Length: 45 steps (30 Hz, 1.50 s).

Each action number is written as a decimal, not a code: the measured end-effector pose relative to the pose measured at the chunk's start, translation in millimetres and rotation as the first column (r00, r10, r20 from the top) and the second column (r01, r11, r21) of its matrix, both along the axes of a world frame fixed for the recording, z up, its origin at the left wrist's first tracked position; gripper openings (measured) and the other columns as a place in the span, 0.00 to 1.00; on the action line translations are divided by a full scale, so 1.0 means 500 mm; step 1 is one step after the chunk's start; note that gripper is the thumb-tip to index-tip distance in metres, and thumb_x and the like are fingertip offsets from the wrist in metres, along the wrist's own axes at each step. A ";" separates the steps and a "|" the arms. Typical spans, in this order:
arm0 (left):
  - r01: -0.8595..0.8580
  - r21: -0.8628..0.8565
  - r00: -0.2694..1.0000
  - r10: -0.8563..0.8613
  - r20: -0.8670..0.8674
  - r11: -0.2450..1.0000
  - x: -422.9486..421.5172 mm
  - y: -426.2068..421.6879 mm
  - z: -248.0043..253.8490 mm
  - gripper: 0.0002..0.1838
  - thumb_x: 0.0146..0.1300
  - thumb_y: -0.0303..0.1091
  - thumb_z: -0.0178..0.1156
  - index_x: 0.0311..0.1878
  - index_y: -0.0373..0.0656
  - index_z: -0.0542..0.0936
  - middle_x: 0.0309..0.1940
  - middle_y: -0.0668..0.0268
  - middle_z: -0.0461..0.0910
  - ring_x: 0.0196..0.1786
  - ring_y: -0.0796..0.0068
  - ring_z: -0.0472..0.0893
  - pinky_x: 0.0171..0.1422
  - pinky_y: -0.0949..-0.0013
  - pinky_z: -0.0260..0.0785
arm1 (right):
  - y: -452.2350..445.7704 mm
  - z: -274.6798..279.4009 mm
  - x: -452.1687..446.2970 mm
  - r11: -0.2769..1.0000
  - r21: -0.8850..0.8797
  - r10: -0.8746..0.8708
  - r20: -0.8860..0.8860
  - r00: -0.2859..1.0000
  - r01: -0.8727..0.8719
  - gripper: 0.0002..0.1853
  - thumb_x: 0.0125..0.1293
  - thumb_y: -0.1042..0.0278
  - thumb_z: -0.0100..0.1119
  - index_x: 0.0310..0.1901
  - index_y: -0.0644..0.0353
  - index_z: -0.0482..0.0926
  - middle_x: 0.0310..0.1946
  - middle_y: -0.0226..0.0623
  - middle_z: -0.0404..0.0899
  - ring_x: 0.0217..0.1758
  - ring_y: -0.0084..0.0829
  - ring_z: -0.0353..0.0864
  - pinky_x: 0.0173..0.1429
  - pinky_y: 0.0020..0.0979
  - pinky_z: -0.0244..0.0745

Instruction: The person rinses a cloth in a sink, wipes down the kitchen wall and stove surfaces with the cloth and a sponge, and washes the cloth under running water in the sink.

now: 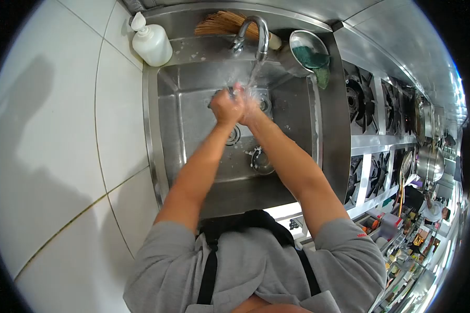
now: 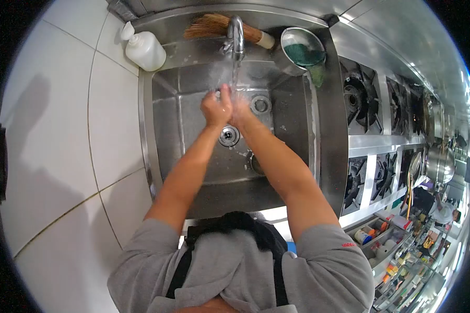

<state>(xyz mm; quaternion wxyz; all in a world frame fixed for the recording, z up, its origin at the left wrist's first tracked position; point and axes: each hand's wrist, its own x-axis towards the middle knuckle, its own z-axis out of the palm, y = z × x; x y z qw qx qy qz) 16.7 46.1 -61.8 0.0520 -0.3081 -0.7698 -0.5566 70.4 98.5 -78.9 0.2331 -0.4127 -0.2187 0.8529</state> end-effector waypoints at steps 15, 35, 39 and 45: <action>0.469 -0.108 0.862 -0.427 0.274 0.876 -0.202 0.108 -0.039 0.09 0.64 0.31 0.62 0.43 0.37 0.76 0.37 0.62 0.80 0.39 0.70 0.78 0.48 0.68 0.72 | 0.061 0.120 0.017 0.085 0.583 0.032 0.809 0.587 -0.808 0.12 0.53 0.66 0.57 0.38 0.59 0.84 0.34 0.51 0.84 0.41 0.53 0.83 0.46 0.47 0.78; 0.606 -0.220 0.718 -0.407 0.565 0.764 0.152 -0.060 0.015 0.23 0.59 0.28 0.69 0.56 0.30 0.76 0.52 0.61 0.80 0.52 0.70 0.78 0.56 0.68 0.70 | -0.075 0.428 0.276 0.652 0.714 -0.041 0.368 0.929 -0.254 0.10 0.66 0.69 0.55 0.39 0.69 0.79 0.28 0.44 0.80 0.28 0.35 0.85 0.28 0.35 0.81; 0.718 0.332 0.284 -0.693 0.662 0.612 0.149 -0.106 0.042 0.21 0.60 0.26 0.65 0.56 0.31 0.77 0.55 0.59 0.78 0.54 0.67 0.78 0.59 0.63 0.70 | -0.104 0.423 0.404 0.740 0.660 -0.299 0.155 0.942 0.127 0.10 0.67 0.70 0.54 0.40 0.70 0.77 0.30 0.43 0.78 0.25 0.36 0.84 0.26 0.35 0.83; 0.543 0.606 -0.154 -0.641 0.752 0.581 0.099 -0.112 0.101 0.25 0.60 0.25 0.51 0.63 0.31 0.72 0.64 0.54 0.73 0.68 0.62 0.71 0.73 0.59 0.60 | -0.174 0.250 0.555 0.761 0.608 -0.181 0.533 0.826 -0.225 0.17 0.61 0.68 0.58 0.49 0.69 0.74 0.36 0.50 0.80 0.39 0.50 0.85 0.33 0.41 0.84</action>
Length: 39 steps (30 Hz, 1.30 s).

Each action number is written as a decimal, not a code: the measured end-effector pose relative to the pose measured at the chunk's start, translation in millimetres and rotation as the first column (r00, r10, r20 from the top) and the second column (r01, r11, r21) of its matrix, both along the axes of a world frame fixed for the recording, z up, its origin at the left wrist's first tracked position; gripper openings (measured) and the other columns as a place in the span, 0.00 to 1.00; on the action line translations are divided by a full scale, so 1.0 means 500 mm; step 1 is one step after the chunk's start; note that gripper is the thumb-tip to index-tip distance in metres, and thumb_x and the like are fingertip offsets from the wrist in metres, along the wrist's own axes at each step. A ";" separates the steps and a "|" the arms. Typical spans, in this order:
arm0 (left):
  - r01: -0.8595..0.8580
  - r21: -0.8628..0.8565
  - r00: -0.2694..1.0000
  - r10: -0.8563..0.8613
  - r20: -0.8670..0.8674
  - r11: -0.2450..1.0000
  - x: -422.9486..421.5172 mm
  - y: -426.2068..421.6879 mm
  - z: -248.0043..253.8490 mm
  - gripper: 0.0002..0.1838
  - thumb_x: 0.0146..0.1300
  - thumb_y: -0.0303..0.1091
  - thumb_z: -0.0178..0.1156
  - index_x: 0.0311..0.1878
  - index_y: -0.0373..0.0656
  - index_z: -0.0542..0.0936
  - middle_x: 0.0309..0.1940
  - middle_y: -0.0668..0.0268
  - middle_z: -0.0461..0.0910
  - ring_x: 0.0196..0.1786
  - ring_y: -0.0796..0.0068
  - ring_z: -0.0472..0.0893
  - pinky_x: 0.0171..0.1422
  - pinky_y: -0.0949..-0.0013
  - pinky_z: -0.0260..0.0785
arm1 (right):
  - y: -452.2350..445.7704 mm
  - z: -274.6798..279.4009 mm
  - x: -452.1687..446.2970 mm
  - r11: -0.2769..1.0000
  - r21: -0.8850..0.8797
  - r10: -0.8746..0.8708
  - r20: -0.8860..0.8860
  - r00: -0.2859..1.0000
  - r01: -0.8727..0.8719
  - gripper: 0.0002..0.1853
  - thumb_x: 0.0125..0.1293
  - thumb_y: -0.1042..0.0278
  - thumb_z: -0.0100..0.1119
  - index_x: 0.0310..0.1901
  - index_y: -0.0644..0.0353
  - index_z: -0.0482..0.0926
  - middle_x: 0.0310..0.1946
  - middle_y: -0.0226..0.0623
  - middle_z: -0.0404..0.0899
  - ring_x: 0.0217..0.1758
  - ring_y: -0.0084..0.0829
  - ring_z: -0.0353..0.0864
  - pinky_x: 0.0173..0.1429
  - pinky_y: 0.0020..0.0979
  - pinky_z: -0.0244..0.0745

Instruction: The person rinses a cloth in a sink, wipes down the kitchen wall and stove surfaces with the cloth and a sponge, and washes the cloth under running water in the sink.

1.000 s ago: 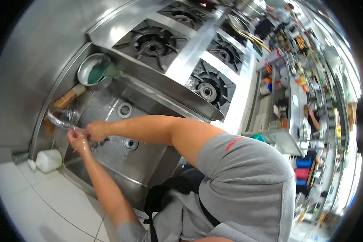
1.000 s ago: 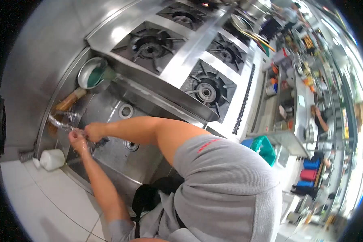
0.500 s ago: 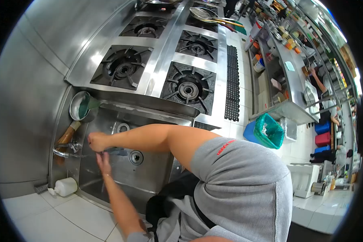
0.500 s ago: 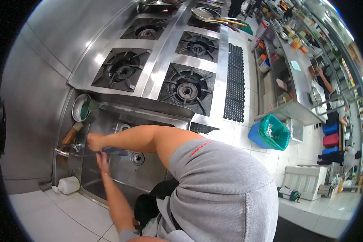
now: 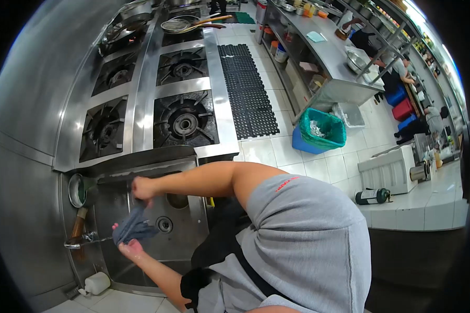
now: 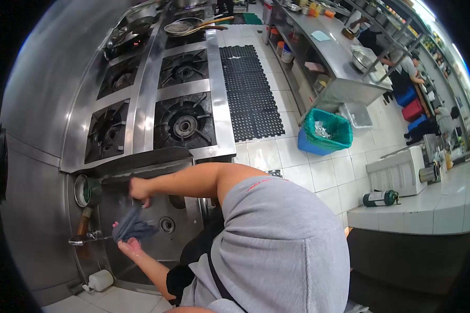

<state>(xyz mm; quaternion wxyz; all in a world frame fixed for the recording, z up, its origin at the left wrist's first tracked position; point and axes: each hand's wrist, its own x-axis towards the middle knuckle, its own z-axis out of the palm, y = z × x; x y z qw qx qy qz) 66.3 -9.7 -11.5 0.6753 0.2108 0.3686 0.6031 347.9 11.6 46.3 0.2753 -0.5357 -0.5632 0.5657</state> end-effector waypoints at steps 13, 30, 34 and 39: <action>-0.006 0.011 0.998 0.006 0.060 1.000 0.096 -0.078 0.032 0.26 0.66 0.27 0.49 0.66 0.30 0.65 0.67 0.54 0.67 0.70 0.61 0.66 0.75 0.56 0.55 | -0.075 -0.068 -0.115 0.974 0.203 -0.062 -0.162 0.985 0.095 0.12 0.47 0.72 0.66 0.36 0.63 0.81 0.26 0.42 0.83 0.29 0.32 0.85 0.34 0.33 0.79; 0.680 -0.166 0.679 -0.699 -0.222 0.714 0.063 -0.058 0.029 0.21 0.50 0.23 0.63 0.50 0.34 0.75 0.34 0.61 0.78 0.38 0.62 0.82 0.43 0.59 0.77 | -0.143 0.067 -0.038 0.334 0.795 0.108 0.501 0.858 -0.506 0.22 0.51 0.73 0.62 0.51 0.59 0.79 0.55 0.49 0.74 0.43 0.50 0.83 0.43 0.45 0.81; 0.665 -0.153 0.476 -0.573 -0.667 0.731 0.124 -0.075 0.065 0.15 0.48 0.25 0.64 0.43 0.36 0.79 0.32 0.58 0.81 0.31 0.61 0.82 0.37 0.58 0.76 | -0.110 0.055 -0.076 0.311 0.547 0.054 0.806 0.589 -0.777 0.18 0.50 0.60 0.64 0.43 0.58 0.82 0.46 0.46 0.82 0.50 0.46 0.82 0.44 0.44 0.79; 0.642 -0.221 -0.220 -0.100 -0.970 0.734 0.120 -0.052 0.078 0.17 0.47 0.33 0.70 0.41 0.38 0.81 0.39 0.50 0.84 0.31 0.56 0.84 0.38 0.56 0.76 | -0.103 0.048 -0.100 0.638 0.277 0.290 0.778 0.557 -0.719 0.15 0.44 0.63 0.65 0.36 0.58 0.86 0.35 0.43 0.85 0.37 0.42 0.85 0.38 0.42 0.77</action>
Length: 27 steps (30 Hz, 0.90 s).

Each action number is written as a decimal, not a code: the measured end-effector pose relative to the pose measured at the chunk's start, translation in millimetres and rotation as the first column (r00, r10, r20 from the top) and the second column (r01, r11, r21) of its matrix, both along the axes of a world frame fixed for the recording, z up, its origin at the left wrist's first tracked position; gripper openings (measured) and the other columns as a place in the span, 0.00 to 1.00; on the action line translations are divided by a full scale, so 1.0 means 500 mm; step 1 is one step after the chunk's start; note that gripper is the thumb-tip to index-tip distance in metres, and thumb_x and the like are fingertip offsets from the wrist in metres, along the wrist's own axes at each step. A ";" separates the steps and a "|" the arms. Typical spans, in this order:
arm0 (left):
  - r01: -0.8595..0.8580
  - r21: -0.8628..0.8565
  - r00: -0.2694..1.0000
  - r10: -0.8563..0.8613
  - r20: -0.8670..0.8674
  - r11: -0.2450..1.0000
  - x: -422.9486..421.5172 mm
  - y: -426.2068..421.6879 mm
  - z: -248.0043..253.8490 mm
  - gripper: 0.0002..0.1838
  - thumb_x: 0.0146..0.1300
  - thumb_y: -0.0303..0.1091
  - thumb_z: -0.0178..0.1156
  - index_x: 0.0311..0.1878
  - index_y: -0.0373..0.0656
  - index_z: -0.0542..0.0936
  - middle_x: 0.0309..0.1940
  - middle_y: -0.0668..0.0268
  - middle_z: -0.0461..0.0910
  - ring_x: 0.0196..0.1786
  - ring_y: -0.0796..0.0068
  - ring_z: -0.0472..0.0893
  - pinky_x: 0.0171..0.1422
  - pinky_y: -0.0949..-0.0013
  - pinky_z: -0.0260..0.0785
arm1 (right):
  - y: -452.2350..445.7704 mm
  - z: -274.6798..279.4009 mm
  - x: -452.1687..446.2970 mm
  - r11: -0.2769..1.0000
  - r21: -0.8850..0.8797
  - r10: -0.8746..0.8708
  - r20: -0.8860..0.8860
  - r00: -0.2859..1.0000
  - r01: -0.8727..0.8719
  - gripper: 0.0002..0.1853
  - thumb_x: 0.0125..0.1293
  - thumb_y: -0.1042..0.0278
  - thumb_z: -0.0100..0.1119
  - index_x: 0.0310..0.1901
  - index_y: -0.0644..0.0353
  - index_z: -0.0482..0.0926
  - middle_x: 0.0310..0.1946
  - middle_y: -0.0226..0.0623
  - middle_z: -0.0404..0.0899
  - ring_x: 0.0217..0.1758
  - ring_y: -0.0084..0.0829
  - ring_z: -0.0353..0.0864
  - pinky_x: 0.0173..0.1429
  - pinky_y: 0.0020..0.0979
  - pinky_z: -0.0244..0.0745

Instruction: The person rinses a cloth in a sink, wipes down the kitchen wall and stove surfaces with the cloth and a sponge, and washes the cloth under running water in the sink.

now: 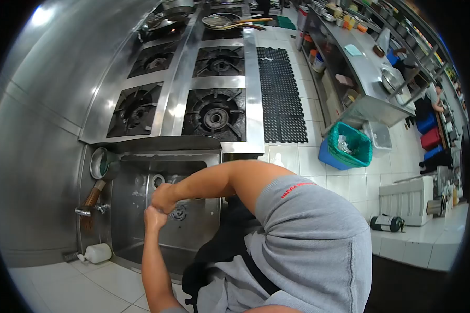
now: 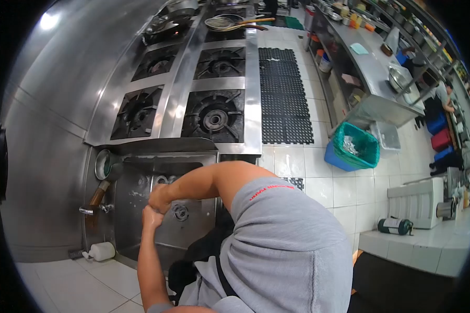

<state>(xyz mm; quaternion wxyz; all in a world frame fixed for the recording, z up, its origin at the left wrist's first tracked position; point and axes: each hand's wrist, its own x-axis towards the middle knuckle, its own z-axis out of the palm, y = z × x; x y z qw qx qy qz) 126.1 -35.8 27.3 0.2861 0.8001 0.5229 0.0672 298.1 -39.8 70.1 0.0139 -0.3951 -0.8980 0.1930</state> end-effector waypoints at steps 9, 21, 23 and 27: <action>-0.141 0.450 0.932 0.271 -0.241 0.882 0.003 -0.068 -0.018 0.14 0.48 0.36 0.72 0.31 0.44 0.76 0.25 0.59 0.81 0.30 0.55 0.82 0.33 0.55 0.73 | 0.029 -0.090 -0.016 0.609 -0.792 -0.213 -0.111 0.971 0.043 0.18 0.44 0.69 0.67 0.40 0.63 0.80 0.29 0.44 0.77 0.27 0.35 0.76 0.30 0.39 0.73; 0.244 -0.903 0.753 0.517 0.406 0.353 -0.024 -0.028 0.061 0.08 0.56 0.27 0.63 0.26 0.43 0.73 0.18 0.70 0.69 0.22 0.75 0.72 0.25 0.69 0.62 | 0.015 -0.009 0.001 0.632 0.716 0.366 0.059 0.929 -0.295 0.17 0.58 0.56 0.56 0.46 0.53 0.79 0.39 0.36 0.79 0.36 0.35 0.81 0.44 0.34 0.75; -0.085 -0.515 0.880 0.306 0.363 0.853 -0.005 -0.019 0.068 0.06 0.54 0.27 0.65 0.29 0.40 0.77 0.21 0.71 0.74 0.25 0.73 0.75 0.28 0.66 0.67 | 0.027 0.011 -0.019 0.684 0.674 0.320 0.068 0.945 -0.280 0.14 0.57 0.58 0.59 0.43 0.54 0.81 0.32 0.35 0.83 0.34 0.37 0.84 0.41 0.37 0.78; -0.027 0.101 0.985 0.043 -0.167 0.995 -0.013 0.023 0.079 0.12 0.52 0.36 0.66 0.37 0.39 0.83 0.30 0.54 0.85 0.38 0.53 0.85 0.37 0.57 0.74 | 0.042 0.036 -0.047 0.942 0.322 0.087 0.046 0.995 -0.098 0.11 0.53 0.64 0.64 0.38 0.56 0.85 0.37 0.41 0.86 0.45 0.39 0.87 0.43 0.41 0.81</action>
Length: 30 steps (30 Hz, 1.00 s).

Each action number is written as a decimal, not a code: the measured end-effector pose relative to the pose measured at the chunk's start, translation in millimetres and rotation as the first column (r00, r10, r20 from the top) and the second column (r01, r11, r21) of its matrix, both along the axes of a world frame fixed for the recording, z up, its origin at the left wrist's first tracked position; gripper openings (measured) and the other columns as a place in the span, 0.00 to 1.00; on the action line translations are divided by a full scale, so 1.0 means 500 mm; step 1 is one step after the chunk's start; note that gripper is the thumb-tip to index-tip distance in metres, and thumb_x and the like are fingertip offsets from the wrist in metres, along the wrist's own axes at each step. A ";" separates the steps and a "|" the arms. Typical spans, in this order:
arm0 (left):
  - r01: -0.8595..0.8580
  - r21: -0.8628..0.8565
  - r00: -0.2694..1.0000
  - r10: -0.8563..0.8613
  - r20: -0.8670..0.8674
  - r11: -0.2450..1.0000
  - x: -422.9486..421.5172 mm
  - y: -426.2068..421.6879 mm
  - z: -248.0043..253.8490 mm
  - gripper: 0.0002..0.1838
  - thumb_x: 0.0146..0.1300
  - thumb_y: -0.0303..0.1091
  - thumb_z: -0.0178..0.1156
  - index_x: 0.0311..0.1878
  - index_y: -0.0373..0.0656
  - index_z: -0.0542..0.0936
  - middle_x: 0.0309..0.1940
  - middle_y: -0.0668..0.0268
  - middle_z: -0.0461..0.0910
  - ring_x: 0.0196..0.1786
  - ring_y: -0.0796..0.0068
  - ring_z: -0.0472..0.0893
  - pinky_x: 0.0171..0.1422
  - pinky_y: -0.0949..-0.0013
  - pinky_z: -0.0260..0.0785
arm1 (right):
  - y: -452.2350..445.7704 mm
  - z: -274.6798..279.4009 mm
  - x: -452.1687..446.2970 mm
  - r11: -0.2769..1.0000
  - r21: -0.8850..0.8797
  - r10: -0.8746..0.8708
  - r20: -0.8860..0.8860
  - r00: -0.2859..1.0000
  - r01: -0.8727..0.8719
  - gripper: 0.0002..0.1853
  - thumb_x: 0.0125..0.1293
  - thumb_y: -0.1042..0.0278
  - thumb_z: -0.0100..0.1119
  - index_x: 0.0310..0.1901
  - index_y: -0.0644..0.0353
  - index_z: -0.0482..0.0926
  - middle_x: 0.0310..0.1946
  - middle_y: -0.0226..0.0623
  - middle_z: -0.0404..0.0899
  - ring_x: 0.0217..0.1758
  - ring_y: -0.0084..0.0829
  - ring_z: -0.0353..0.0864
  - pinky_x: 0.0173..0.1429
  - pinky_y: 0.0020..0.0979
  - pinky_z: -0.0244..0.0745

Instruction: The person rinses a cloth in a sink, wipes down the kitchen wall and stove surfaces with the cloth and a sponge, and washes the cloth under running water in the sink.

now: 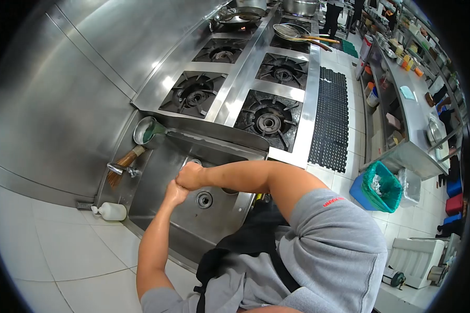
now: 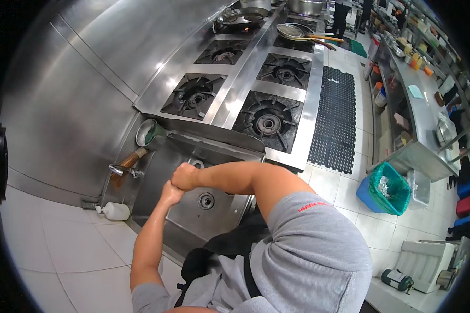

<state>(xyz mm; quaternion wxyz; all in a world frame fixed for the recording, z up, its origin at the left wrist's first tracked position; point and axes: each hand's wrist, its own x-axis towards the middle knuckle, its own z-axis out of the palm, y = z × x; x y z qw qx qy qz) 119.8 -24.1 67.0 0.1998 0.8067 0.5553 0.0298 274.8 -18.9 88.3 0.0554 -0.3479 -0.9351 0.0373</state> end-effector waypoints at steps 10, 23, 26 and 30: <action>0.220 0.574 0.967 -0.099 -0.235 0.789 -0.009 -0.041 -0.010 0.07 0.51 0.34 0.64 0.31 0.44 0.80 0.25 0.57 0.83 0.36 0.54 0.85 0.36 0.51 0.77 | 0.029 -0.074 0.015 0.181 -0.982 -0.398 -0.121 0.909 -0.052 0.09 0.46 0.70 0.67 0.31 0.59 0.81 0.21 0.34 0.73 0.14 0.29 0.65 0.19 0.31 0.64; 0.205 -0.870 0.612 0.635 0.472 0.448 0.007 -0.022 0.016 0.08 0.54 0.29 0.65 0.22 0.45 0.76 0.11 0.72 0.65 0.12 0.78 0.63 0.16 0.73 0.48 | -0.031 -0.001 0.052 0.921 0.373 0.167 -0.117 0.979 -0.113 0.09 0.59 0.60 0.56 0.33 0.56 0.77 0.39 0.44 0.82 0.44 0.37 0.84 0.45 0.34 0.77; -0.120 -0.564 0.848 0.380 0.370 0.817 0.014 -0.001 0.017 0.11 0.54 0.34 0.67 0.21 0.41 0.79 0.13 0.64 0.74 0.16 0.71 0.73 0.19 0.65 0.60 | -0.007 0.023 0.024 0.991 0.137 0.008 -0.014 1.000 -0.006 0.08 0.58 0.62 0.55 0.32 0.57 0.79 0.34 0.46 0.84 0.41 0.36 0.86 0.42 0.37 0.79; -0.097 0.029 0.995 0.097 -0.006 0.995 0.018 0.019 0.058 0.14 0.50 0.40 0.66 0.28 0.37 0.84 0.29 0.48 0.83 0.37 0.51 0.85 0.41 0.55 0.75 | 0.011 0.057 0.006 0.996 -0.076 -0.042 0.025 0.999 0.044 0.10 0.54 0.66 0.60 0.37 0.58 0.83 0.35 0.44 0.86 0.43 0.41 0.86 0.44 0.41 0.80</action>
